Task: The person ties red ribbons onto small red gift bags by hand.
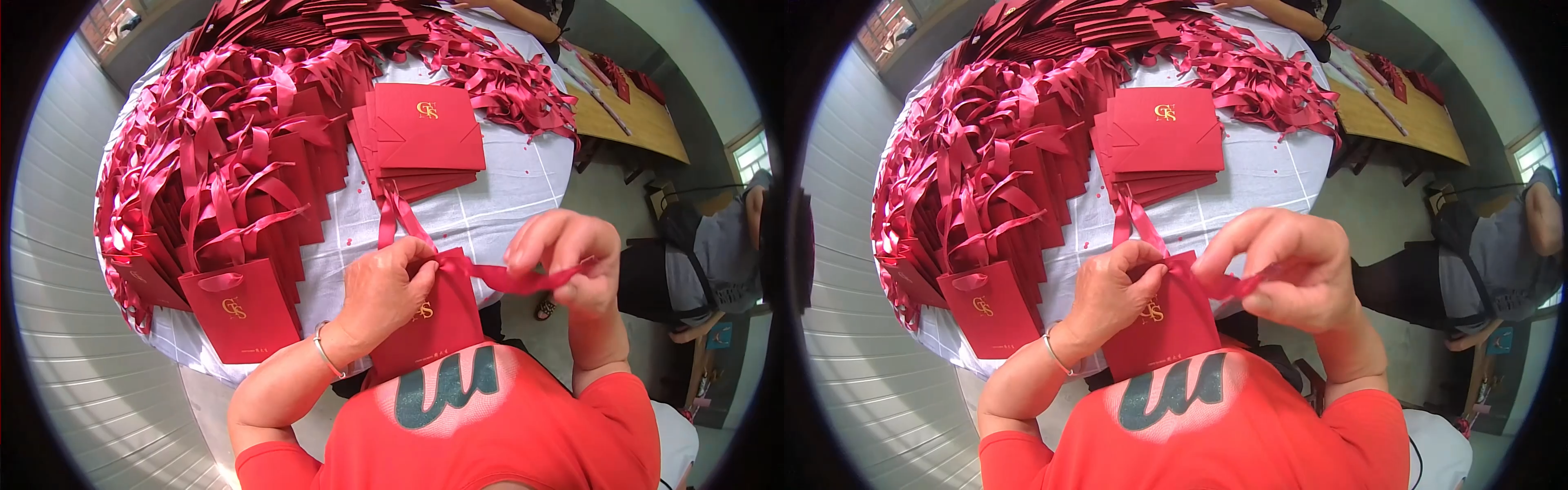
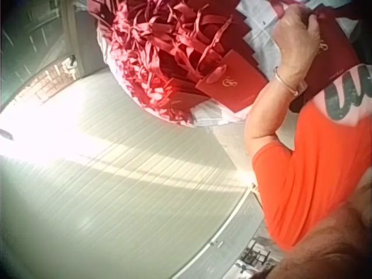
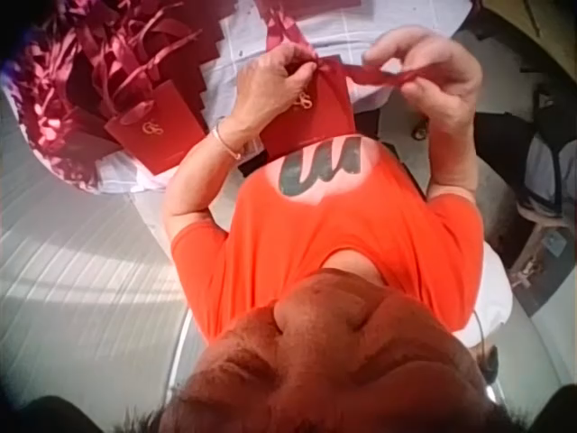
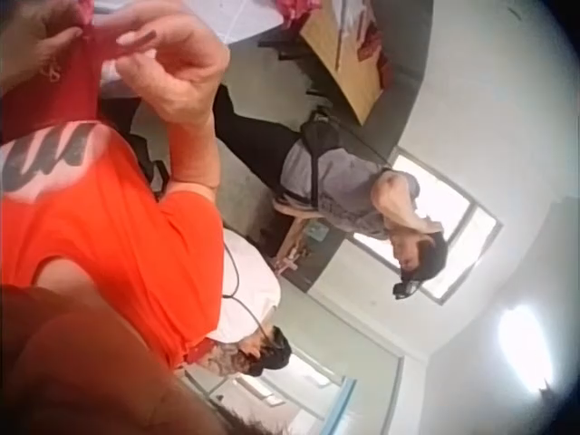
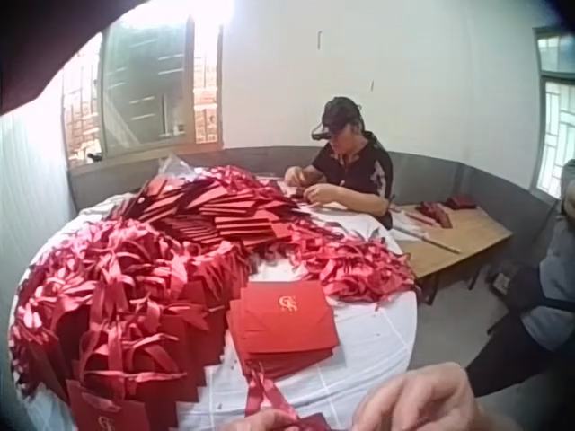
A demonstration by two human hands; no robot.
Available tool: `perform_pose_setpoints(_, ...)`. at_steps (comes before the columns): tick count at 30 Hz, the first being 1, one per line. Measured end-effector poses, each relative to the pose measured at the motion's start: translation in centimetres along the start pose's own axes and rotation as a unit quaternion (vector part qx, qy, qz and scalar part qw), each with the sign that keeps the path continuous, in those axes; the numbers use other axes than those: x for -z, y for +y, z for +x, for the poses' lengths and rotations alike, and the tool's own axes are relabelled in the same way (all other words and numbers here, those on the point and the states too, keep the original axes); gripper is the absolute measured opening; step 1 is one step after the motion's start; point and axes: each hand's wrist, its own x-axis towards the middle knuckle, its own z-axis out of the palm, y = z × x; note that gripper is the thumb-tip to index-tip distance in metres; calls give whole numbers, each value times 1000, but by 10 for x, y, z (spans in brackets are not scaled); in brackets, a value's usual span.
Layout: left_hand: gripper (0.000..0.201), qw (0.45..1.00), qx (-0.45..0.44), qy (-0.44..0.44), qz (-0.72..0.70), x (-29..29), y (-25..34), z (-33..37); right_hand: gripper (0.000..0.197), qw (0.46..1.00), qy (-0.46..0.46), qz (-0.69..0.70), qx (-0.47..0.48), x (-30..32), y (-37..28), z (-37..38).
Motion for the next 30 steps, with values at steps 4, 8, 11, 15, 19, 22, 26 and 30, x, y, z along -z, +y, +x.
perform_pose_setpoints(4,14,1000,3,17,-3,3,-2,4,22,993,40,96,-57,0,17,6)
perform_pose_setpoints(8,13,998,29,39,-33,13,-3,14,30,990,69,31,-116,7,28,16)
perform_pose_setpoints(11,14,996,38,67,-38,12,-8,15,24,989,74,28,-125,2,31,16)
perform_pose_setpoints(15,15,998,-11,25,-53,-2,-6,6,19,967,-25,-248,-49,4,39,17)
perform_pose_setpoints(19,18,998,-54,15,-41,-2,-8,7,17,935,-24,-351,-40,-2,61,9)
perform_pose_setpoints(22,20,996,-50,2,-79,3,-14,9,15,921,-26,-388,-33,0,79,7)
perform_pose_setpoints(26,23,991,-40,-36,-121,14,-14,14,15,928,-13,-369,-51,-1,82,11)
perform_pose_setpoints(30,18,990,-132,-12,41,33,-12,19,14,912,-39,-403,-59,2,79,20)
